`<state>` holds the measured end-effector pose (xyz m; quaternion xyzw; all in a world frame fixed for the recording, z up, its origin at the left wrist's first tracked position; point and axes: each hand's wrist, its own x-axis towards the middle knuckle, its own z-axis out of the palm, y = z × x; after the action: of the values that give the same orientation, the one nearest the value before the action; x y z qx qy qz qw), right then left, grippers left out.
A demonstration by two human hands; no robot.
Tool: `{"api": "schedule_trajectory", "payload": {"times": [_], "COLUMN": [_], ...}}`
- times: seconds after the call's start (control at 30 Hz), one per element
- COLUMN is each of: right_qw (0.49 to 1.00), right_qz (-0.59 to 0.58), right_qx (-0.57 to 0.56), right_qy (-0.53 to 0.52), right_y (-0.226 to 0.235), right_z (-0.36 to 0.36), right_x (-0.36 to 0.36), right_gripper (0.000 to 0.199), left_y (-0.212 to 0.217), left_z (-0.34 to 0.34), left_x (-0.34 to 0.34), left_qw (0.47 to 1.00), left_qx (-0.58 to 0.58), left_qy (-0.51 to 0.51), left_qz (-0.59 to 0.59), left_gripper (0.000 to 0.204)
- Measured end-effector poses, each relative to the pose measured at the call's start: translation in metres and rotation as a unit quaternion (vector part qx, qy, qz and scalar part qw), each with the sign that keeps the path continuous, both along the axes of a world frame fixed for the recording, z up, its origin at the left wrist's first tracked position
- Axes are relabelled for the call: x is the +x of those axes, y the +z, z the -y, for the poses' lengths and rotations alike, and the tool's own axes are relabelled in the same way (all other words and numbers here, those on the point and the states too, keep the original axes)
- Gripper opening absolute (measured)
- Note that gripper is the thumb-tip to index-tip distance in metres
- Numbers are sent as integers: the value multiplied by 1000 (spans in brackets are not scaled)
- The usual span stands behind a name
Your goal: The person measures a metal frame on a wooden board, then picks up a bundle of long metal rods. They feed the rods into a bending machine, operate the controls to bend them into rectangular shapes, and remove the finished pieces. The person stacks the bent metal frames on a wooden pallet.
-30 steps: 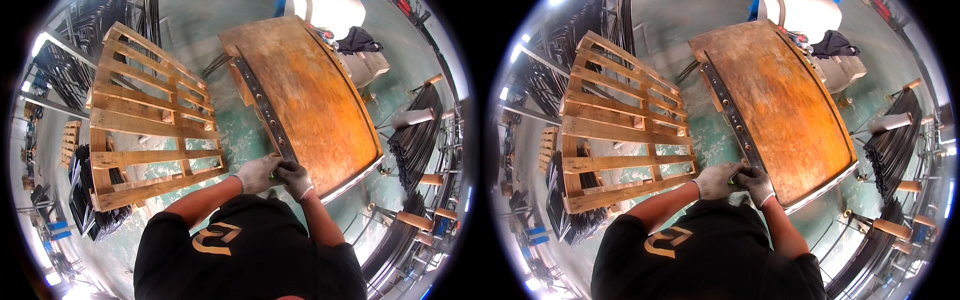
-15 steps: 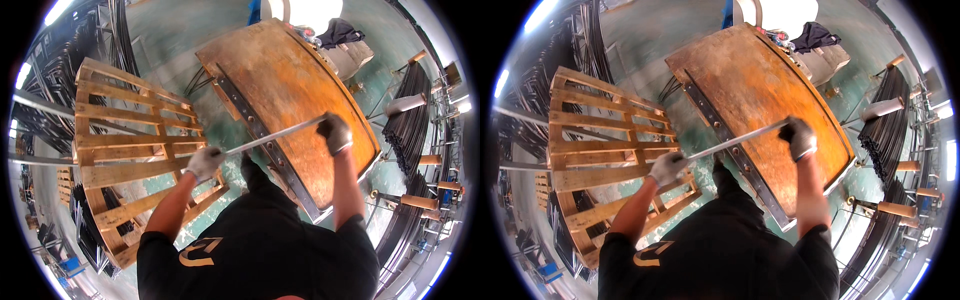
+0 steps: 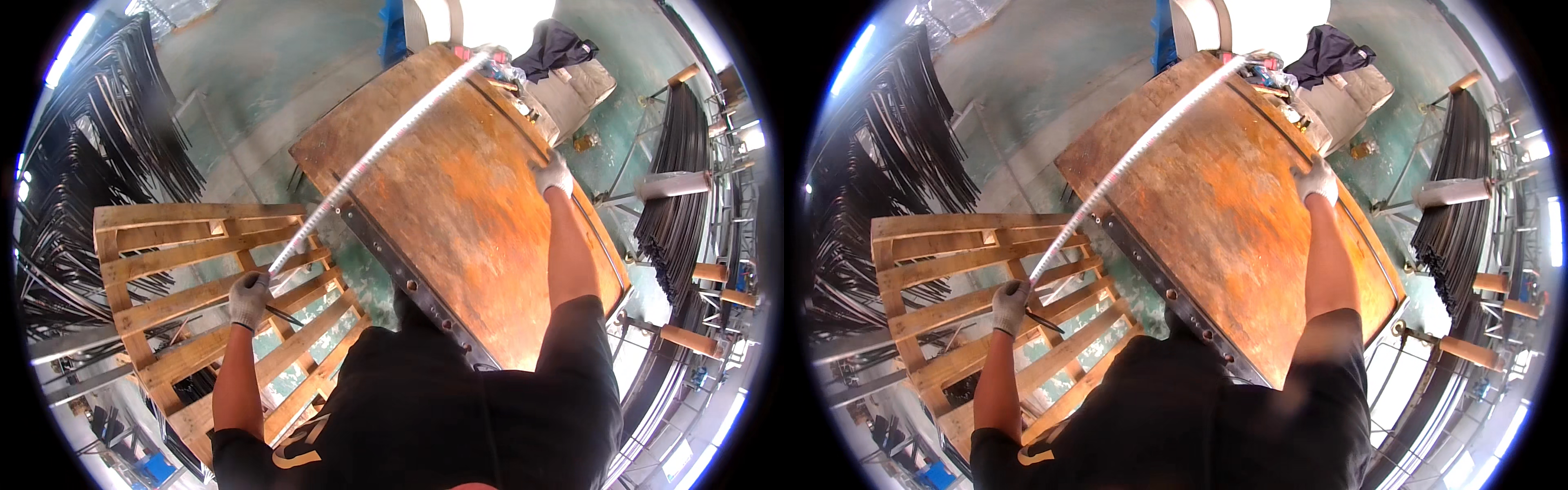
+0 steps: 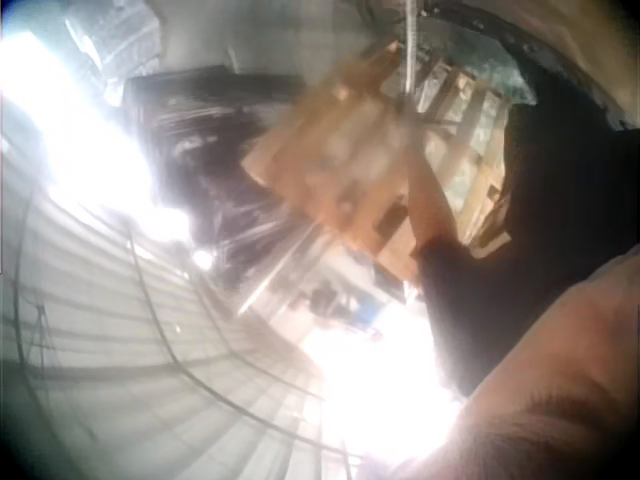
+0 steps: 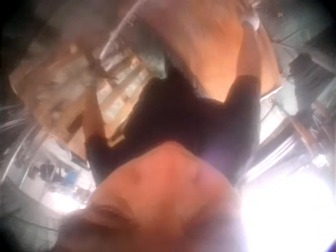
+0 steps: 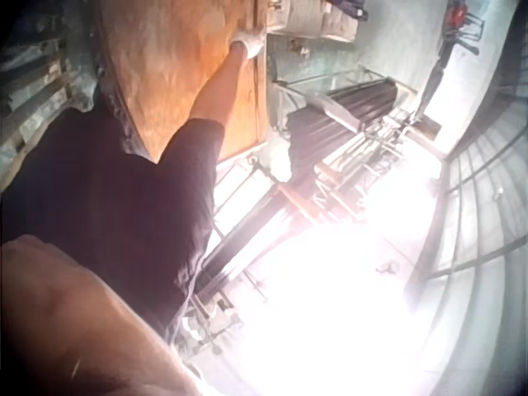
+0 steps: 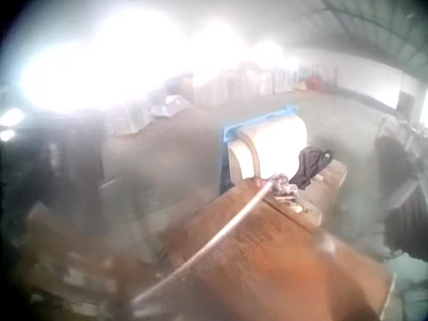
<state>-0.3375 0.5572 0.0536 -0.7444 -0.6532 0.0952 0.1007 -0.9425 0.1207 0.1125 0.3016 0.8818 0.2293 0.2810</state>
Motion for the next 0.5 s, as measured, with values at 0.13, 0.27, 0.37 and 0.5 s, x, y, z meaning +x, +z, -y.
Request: {"api": "schedule_trajectory", "payload": {"times": [0.13, 0.27, 0.37, 0.5], "right_qw": [984, 975, 969, 955], "right_qz": [121, 153, 167, 212], "right_qx": [-118, -131, -149, -171], "right_qy": [-55, -90, -108, -114], "right_y": [-26, -61, -56, -40], "right_z": [2, -2, -3, -9], "right_x": [-22, -19, -28, -43], "right_gripper": [98, 107, 114, 119], "left_y": [-20, -44, -40, -69], "left_z": [-34, -62, -84, -89], "left_x": [-58, -94, -91, -100], "left_qw": [997, 997, 998, 999], "left_qx": [56, 38, 23, -7], "left_qy": [25, 40, 16, 19], "left_qz": [-46, -44, -52, -26], "left_gripper": [33, 32, 35, 37]}}
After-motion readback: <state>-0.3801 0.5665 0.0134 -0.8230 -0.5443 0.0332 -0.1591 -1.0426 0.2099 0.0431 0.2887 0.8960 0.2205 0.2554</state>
